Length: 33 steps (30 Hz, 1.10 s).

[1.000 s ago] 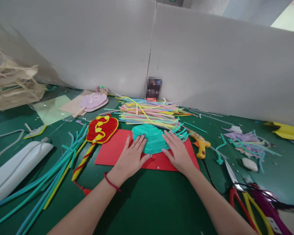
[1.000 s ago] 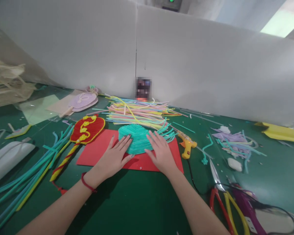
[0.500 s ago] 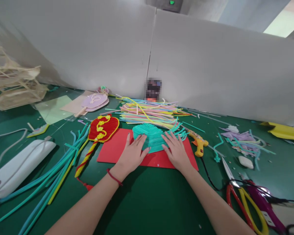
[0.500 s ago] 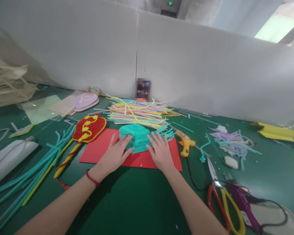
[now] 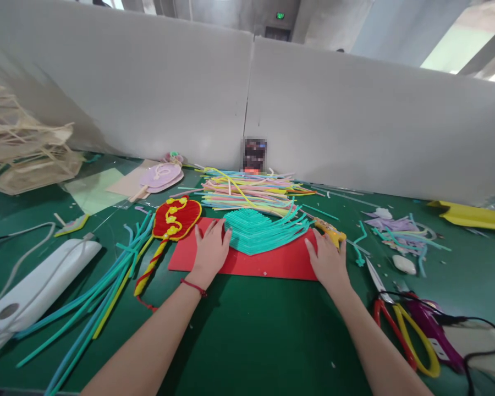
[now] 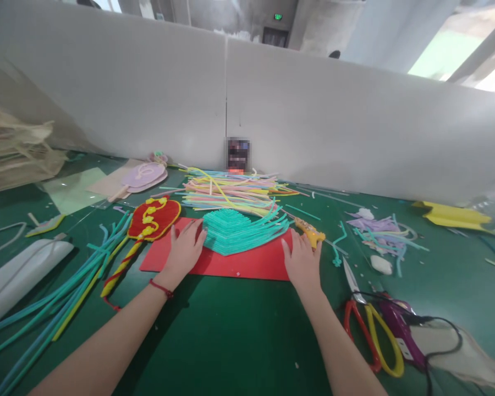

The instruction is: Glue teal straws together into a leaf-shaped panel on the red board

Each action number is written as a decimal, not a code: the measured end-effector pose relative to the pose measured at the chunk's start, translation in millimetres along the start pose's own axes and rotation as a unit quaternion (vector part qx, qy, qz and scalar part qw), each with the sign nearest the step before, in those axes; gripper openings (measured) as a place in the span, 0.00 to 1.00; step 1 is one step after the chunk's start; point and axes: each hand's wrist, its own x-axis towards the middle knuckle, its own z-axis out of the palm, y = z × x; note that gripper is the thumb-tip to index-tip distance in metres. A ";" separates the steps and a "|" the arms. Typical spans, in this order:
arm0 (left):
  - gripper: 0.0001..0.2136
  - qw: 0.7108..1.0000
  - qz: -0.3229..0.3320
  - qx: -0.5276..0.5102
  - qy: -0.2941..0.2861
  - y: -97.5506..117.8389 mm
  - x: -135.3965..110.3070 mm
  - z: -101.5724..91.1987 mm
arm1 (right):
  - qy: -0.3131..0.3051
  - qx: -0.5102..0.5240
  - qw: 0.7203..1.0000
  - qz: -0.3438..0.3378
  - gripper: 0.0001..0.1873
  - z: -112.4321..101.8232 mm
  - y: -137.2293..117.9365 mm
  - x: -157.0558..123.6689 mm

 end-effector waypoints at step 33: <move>0.12 0.919 -0.069 -0.385 -0.043 79.1 24.8 -36.6 | 0.011 0.105 0.994 0.002 0.23 4.6 -8.3 -7.2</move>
